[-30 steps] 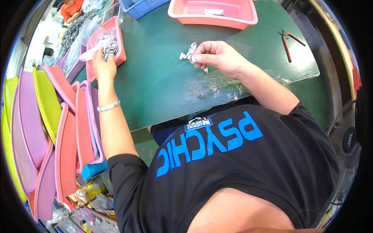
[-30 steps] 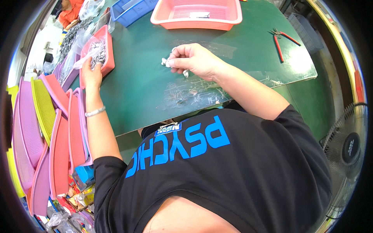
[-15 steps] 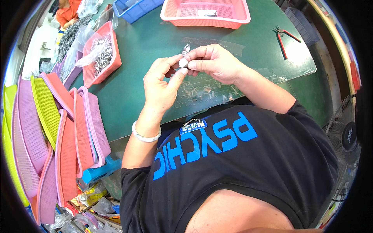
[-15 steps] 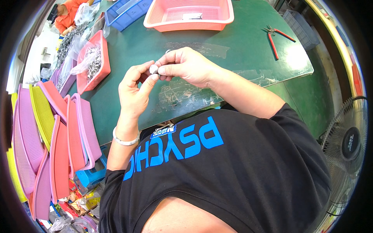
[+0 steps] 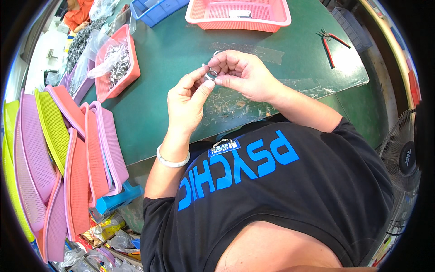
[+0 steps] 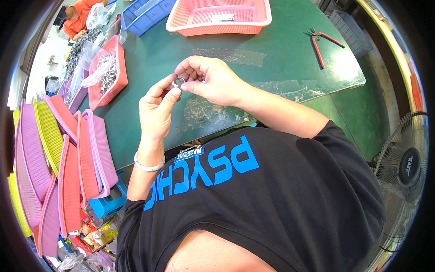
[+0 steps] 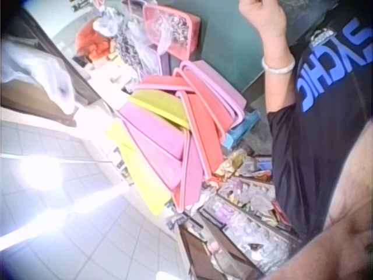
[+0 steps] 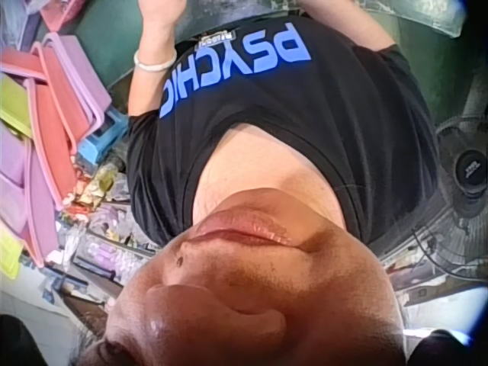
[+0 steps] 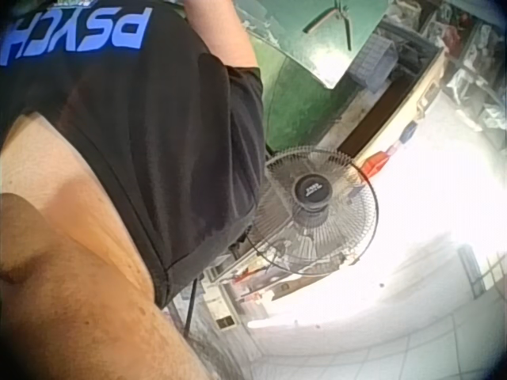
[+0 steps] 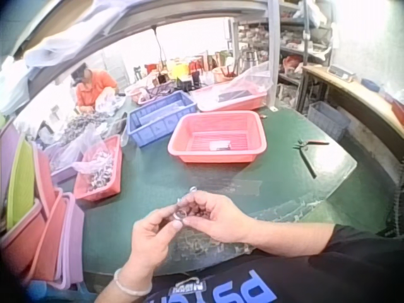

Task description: The person scoops metal rings from a green workstation into a pink plastic basket, then transfers them into a clear plastic bag, writes on a small paper slip, and places the bag near a scale on a different table before returning to the workstation to handle more rings.

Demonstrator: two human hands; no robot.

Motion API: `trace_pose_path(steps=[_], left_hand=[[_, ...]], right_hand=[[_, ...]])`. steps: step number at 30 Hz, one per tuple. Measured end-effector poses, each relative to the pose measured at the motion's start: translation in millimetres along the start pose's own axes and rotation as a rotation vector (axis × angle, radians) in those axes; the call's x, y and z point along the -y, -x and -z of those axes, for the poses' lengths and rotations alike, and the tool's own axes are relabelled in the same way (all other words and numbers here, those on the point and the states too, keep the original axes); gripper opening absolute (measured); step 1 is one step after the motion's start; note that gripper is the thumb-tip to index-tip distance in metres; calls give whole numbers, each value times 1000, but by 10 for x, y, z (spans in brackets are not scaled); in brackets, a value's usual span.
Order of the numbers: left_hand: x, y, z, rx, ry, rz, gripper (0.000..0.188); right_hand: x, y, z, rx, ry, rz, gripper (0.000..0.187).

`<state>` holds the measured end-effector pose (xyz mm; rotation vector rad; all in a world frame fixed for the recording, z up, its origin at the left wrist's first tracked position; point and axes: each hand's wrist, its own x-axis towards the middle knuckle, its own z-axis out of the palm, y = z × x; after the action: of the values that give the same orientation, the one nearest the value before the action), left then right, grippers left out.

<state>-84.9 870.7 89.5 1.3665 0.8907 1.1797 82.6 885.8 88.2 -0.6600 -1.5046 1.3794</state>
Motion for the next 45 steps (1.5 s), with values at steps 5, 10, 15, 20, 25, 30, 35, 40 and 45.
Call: trace_pose_path(steps=[5,10,15,20,25,30,35,40,45], left_hand=[[36,7,-15,0,105,-2,32],[27,11,-34,-4,126,-15,30],[8,26,-14,11,206,87,30],[-6,20,0,-41,388,232,32],[26,19,-27,-65,365,101,42],[68,19,-30,-51,326,-3,52],[119,19,-13,-44,456,43,52],[200,39,34,-17,576,94,49],[238,30,57,0,648,126,47]], right_hand=[[4,12,-30,-40,23,39,29],[-32,4,-43,-67,8,81,28],[-20,10,-54,-50,-52,61,31],[-22,11,-47,-55,36,91,37],[-16,11,-53,-43,-28,103,43],[-12,12,-62,-40,-79,141,46],[-31,14,-54,-22,-69,180,47],[-27,30,-19,36,-51,144,49],[-2,29,-42,22,-53,134,47]])
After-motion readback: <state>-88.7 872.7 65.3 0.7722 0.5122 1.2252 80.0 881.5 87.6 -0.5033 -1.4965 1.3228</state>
